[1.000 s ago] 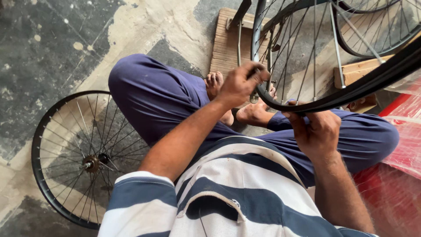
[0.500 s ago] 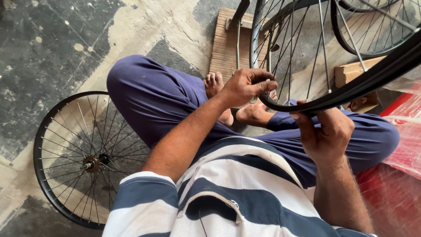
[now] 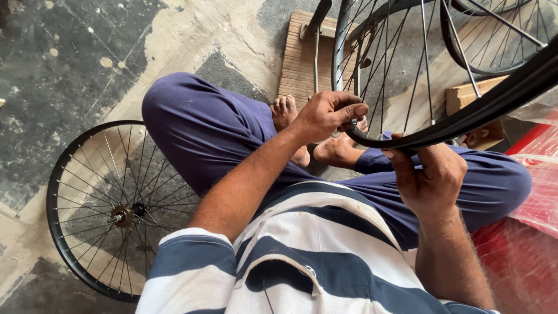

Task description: The person repairs a bicycle wheel by adjusting the spokes with a small wrench and pliers while the wheel is mounted on a stand.

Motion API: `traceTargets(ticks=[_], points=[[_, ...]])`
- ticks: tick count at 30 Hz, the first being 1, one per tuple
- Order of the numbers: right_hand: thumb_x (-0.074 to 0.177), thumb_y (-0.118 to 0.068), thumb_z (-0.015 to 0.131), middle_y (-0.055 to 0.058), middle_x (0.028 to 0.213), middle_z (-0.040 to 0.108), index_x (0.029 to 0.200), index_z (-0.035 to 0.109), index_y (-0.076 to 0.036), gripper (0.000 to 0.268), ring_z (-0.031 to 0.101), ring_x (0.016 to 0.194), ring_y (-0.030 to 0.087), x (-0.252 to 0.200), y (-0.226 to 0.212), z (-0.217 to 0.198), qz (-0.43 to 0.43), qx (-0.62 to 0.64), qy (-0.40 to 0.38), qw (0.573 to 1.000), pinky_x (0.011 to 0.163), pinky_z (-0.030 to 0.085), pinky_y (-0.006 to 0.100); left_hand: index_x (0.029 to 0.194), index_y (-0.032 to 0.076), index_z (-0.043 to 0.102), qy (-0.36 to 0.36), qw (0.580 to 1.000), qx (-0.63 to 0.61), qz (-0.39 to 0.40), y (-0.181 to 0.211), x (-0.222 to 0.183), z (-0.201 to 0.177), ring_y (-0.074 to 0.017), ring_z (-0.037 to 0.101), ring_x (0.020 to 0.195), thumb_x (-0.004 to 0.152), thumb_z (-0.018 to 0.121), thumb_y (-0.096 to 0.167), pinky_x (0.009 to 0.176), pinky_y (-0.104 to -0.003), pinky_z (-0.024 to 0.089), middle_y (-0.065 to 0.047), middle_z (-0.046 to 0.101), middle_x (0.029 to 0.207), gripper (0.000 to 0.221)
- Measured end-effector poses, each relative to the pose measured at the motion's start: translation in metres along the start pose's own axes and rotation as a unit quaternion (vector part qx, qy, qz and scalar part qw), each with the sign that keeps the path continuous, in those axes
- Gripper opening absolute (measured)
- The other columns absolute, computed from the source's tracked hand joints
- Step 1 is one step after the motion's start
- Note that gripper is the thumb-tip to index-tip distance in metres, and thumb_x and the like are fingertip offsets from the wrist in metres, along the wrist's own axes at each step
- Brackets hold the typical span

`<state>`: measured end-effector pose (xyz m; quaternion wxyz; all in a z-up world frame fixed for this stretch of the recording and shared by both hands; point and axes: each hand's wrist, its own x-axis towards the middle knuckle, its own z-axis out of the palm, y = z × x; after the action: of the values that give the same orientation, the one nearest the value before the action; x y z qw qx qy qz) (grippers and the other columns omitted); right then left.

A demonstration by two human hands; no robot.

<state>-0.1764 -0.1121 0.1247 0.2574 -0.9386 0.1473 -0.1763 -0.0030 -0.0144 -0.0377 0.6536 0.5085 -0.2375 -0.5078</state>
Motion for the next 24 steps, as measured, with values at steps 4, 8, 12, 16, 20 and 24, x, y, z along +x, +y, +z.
traceTargets(ticks=[4, 8, 12, 16, 20, 24], points=[[0.099, -0.008, 0.084, 0.011, 0.085, 0.069, 0.113, 0.075, 0.0, 0.019, 0.062, 0.063, 0.018, 0.002, -0.003, -0.001, -0.003, -0.002, -0.001, 1.0, 0.058, 0.045, 0.029, 0.108, 0.0, 0.077, -0.011, 0.999, -0.019, 0.03, 0.006, -0.002, 0.004, -0.0095, 0.073, 0.08, 0.096, 0.073, 0.035, 0.073, -0.027, 0.06, -0.008, 0.079, 0.088, 0.037], [0.097, -0.007, 0.083, 0.012, 0.088, 0.07, 0.114, 0.074, 0.0, 0.02, 0.063, 0.064, 0.019, 0.005, -0.004, 0.001, -0.005, 0.003, -0.006, 1.0, 0.059, 0.046, 0.029, 0.107, 0.007, 0.08, 0.017, 0.981, 0.186, 0.052, 0.018, 0.0, -0.002, -0.0135, 0.074, 0.075, 0.095, 0.067, 0.044, 0.068, -0.031, 0.057, -0.008, 0.08, 0.084, 0.041], [0.094, -0.006, 0.08, 0.011, 0.088, 0.068, 0.109, 0.073, -0.002, 0.016, 0.063, 0.069, 0.022, 0.004, -0.008, -0.002, -0.002, 0.001, -0.017, 1.0, 0.061, 0.048, 0.032, 0.108, 0.01, 0.078, -0.015, 0.972, 0.214, 0.097, 0.019, 0.002, -0.005, -0.0195, 0.078, 0.081, 0.098, 0.064, 0.049, 0.07, -0.036, 0.058, -0.009, 0.079, 0.088, 0.042], [0.09, -0.004, 0.074, 0.01, 0.085, 0.067, 0.1, 0.072, -0.007, 0.011, 0.063, 0.068, 0.025, 0.01, -0.014, -0.007, -0.003, 0.006, -0.015, 1.0, 0.062, 0.049, 0.035, 0.105, 0.017, 0.082, 0.024, 0.847, 0.487, 0.212, 0.019, 0.009, 0.002, -0.0318, 0.067, 0.073, 0.098, 0.067, 0.038, 0.063, -0.043, 0.049, -0.013, 0.072, 0.08, 0.027], [0.083, -0.006, 0.077, 0.009, 0.074, 0.067, 0.093, 0.073, -0.006, 0.01, 0.06, 0.054, 0.026, 0.015, -0.019, -0.013, 0.06, 0.016, -0.025, 0.998, 0.053, 0.048, 0.037, 0.107, 0.01, 0.076, -0.103, 0.969, 0.22, 0.03, 0.03, 0.015, -0.008, -0.0163, 0.058, 0.066, 0.101, 0.065, 0.04, 0.061, -0.034, 0.046, -0.01, 0.066, 0.074, 0.032], [0.083, -0.005, 0.074, 0.009, 0.084, 0.071, 0.096, 0.071, -0.007, 0.014, 0.069, 0.072, 0.027, 0.016, -0.019, -0.019, -0.027, 0.042, 0.016, 0.999, 0.062, 0.054, 0.036, 0.103, 0.004, 0.078, -0.069, 0.963, 0.259, -0.019, 0.033, 0.011, -0.008, -0.0111, 0.061, 0.065, 0.096, 0.069, 0.039, 0.06, -0.032, 0.049, -0.007, 0.07, 0.073, 0.037]])
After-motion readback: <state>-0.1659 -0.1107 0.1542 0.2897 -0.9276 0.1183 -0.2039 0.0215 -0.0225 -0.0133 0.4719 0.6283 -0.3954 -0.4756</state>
